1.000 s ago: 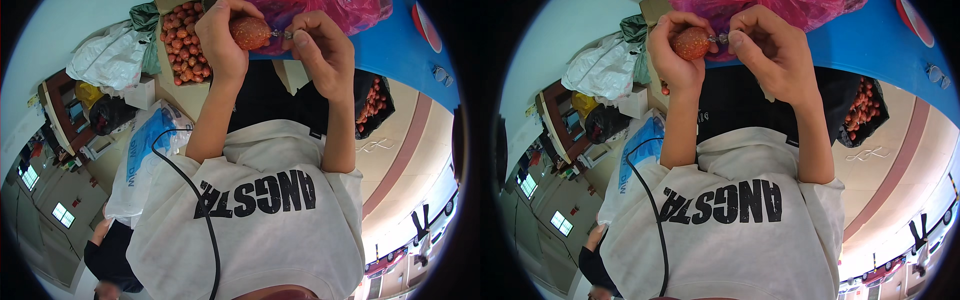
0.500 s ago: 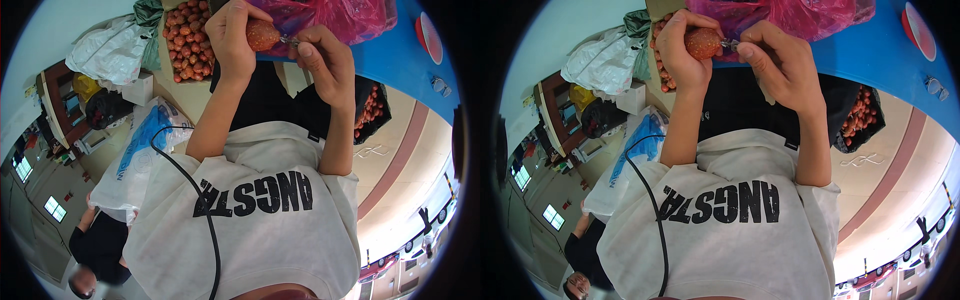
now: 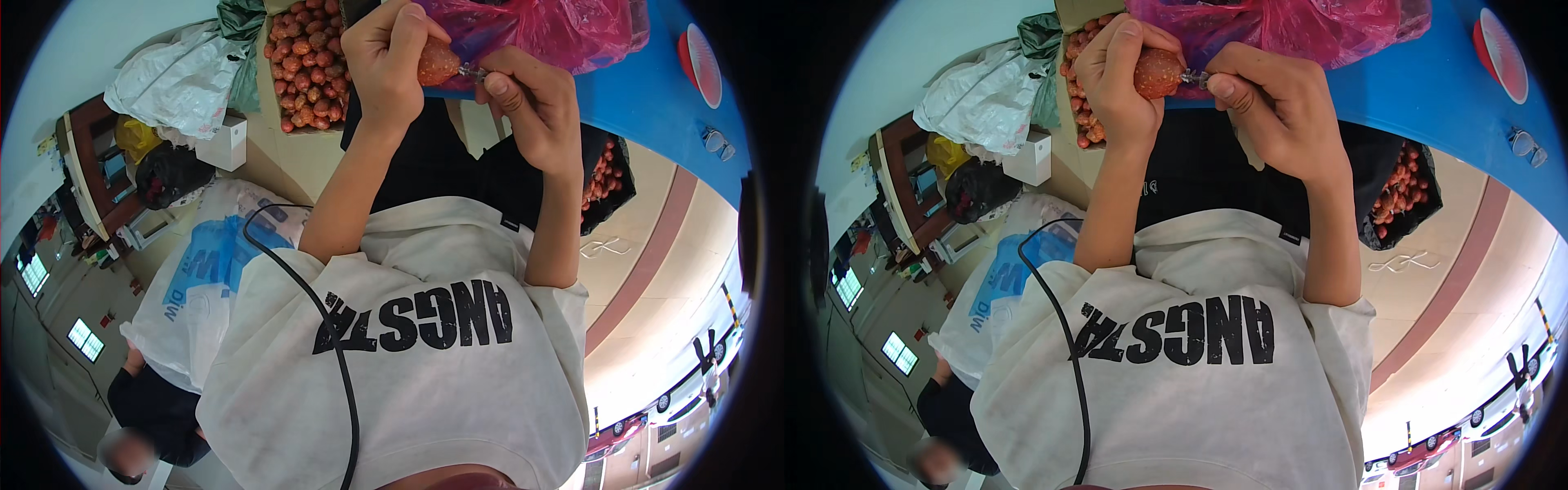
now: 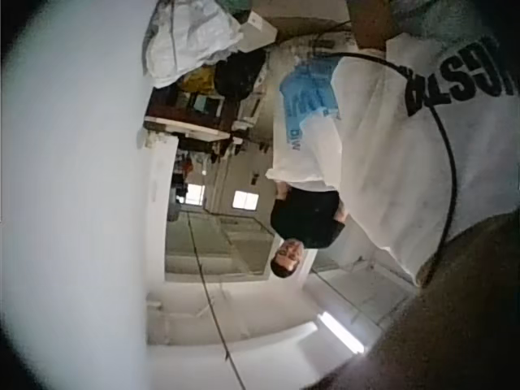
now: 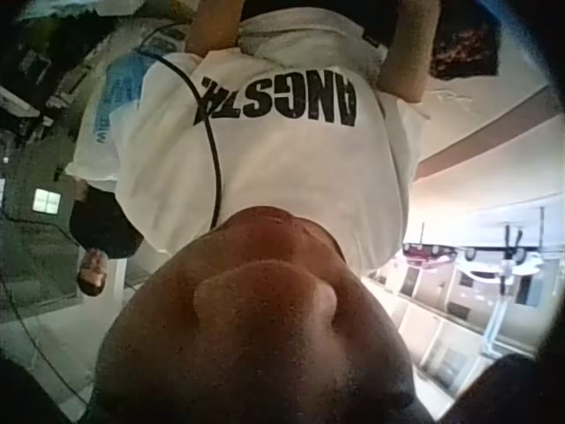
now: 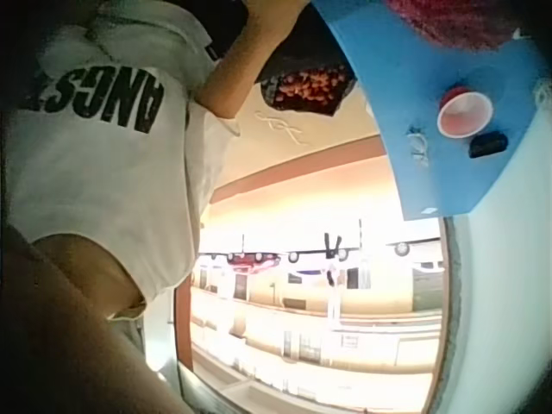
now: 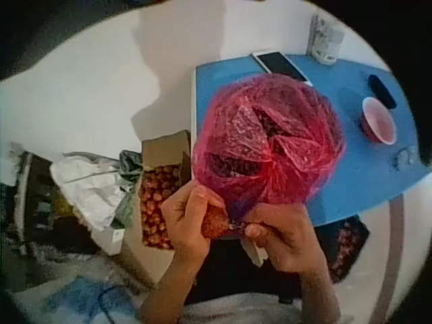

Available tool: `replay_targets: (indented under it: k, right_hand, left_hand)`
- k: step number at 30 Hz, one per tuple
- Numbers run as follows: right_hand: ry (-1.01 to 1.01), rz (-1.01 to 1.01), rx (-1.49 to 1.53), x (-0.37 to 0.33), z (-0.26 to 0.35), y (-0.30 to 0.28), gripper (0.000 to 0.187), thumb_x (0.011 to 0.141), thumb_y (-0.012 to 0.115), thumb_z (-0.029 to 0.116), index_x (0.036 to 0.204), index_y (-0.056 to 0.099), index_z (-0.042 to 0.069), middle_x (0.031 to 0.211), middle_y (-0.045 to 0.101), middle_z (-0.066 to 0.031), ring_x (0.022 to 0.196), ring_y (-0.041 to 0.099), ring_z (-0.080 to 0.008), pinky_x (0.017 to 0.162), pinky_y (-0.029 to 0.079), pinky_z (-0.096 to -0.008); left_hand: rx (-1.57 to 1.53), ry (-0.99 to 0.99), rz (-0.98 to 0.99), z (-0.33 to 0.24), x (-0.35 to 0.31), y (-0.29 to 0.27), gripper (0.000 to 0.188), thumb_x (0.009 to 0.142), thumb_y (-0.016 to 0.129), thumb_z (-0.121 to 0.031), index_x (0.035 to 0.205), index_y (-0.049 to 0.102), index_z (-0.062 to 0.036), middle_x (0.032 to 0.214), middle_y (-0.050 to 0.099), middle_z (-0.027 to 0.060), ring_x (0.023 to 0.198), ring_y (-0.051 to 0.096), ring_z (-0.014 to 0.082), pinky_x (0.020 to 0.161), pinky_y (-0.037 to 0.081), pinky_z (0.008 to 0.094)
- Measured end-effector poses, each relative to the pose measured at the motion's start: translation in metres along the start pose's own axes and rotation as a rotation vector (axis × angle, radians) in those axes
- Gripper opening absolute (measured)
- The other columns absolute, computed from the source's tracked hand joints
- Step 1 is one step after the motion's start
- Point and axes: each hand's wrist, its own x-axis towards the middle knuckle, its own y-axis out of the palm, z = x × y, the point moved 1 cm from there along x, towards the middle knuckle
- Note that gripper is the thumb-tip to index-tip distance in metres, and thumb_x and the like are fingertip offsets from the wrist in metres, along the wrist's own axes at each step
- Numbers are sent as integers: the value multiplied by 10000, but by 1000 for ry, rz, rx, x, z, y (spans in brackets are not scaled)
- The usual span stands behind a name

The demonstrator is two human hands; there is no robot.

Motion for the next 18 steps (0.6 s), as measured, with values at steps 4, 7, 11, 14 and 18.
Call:
replay_targets:
  k: [4,7,11,14,18]
  right_hand:
    - [-2,0,-31,-2,-1,2,41,825,607,33,787,613,20,604,546,-18,482,405,-124,473,334,-232]
    - [-4,3,-53,-3,-2,3,33,811,607,16,778,612,17,598,540,-20,478,403,-130,472,333,-237]
    - [-2,6,-71,-4,-3,4,31,798,607,1,771,612,16,594,537,-21,476,401,-135,470,332,-240]
    - [4,6,-79,-6,-3,4,33,787,607,-11,768,613,16,594,539,-23,475,397,-139,469,330,-242]
    - [-22,5,-131,-5,-1,5,37,784,609,-15,768,614,18,591,540,-24,476,401,-140,470,334,-240]
  left_hand:
    - [-16,6,-52,10,-1,0,307,940,518,-211,725,611,-15,651,537,41,536,397,117,525,316,222]
    - [7,17,-60,13,-1,1,329,936,524,-209,683,597,-13,642,527,38,538,383,112,529,306,221]
    - [44,23,-54,14,-3,0,350,930,530,-206,644,582,-12,627,510,33,539,363,106,531,293,221]
    - [89,14,-10,16,-5,-1,336,929,526,-200,656,581,-12,611,490,27,538,346,103,524,282,226]
    - [121,27,-10,16,-4,0,323,926,523,-188,659,577,-14,609,488,26,538,345,101,521,279,223]
